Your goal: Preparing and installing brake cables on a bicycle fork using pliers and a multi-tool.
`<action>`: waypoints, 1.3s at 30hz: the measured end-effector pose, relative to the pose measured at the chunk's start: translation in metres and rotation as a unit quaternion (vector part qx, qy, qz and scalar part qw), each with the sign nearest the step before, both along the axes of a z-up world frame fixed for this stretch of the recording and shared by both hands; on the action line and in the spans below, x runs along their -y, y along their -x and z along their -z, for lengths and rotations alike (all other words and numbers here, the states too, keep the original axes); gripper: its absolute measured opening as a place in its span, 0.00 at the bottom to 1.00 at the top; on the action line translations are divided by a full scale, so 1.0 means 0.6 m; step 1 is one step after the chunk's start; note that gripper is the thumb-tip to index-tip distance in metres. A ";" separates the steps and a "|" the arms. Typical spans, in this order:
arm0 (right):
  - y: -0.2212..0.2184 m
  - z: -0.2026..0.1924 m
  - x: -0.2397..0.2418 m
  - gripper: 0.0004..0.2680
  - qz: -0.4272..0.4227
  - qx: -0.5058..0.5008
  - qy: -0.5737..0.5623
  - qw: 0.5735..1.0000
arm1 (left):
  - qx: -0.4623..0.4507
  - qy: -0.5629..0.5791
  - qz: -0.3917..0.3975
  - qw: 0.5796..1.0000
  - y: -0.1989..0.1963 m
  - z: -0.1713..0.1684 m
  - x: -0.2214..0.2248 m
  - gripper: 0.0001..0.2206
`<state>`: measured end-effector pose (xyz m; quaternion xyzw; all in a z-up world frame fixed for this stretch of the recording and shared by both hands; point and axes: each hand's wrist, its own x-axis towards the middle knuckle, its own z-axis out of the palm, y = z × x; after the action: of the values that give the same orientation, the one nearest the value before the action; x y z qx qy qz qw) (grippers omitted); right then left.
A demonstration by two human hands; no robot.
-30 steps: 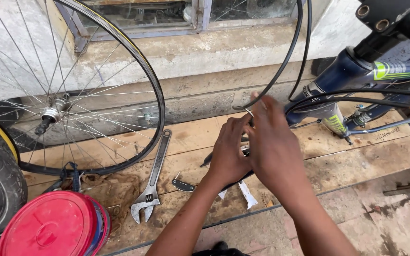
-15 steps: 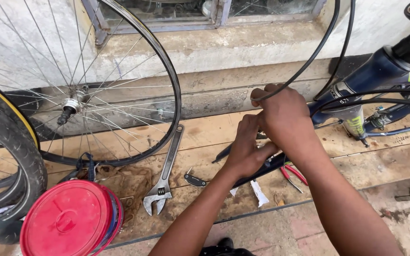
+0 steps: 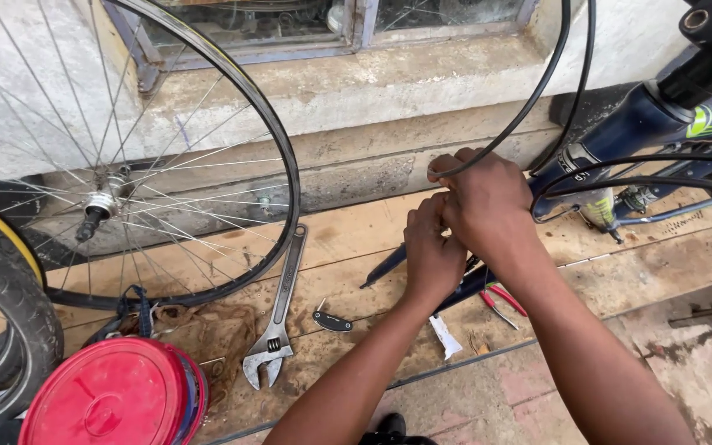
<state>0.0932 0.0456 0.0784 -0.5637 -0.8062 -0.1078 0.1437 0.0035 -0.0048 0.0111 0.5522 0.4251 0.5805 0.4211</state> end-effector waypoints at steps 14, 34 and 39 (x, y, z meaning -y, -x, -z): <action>-0.010 0.032 -0.008 0.11 -0.025 -0.054 -0.195 0.979 | 0.007 -0.079 0.011 0.997 0.002 -0.005 0.007 0.05; -0.030 0.039 0.198 0.08 -0.113 -0.221 -0.242 0.938 | -0.038 -0.086 -0.123 0.988 -0.002 0.001 0.006 0.34; -0.062 0.079 0.184 0.15 -0.071 -0.256 -0.124 0.956 | -0.004 -0.055 -0.036 0.998 0.029 0.019 -0.007 0.32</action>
<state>0.1305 -0.0646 0.0311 -0.4918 -0.7606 -0.0485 0.4210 -0.0142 -0.0007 -0.0003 0.5616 0.4138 0.6156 0.3668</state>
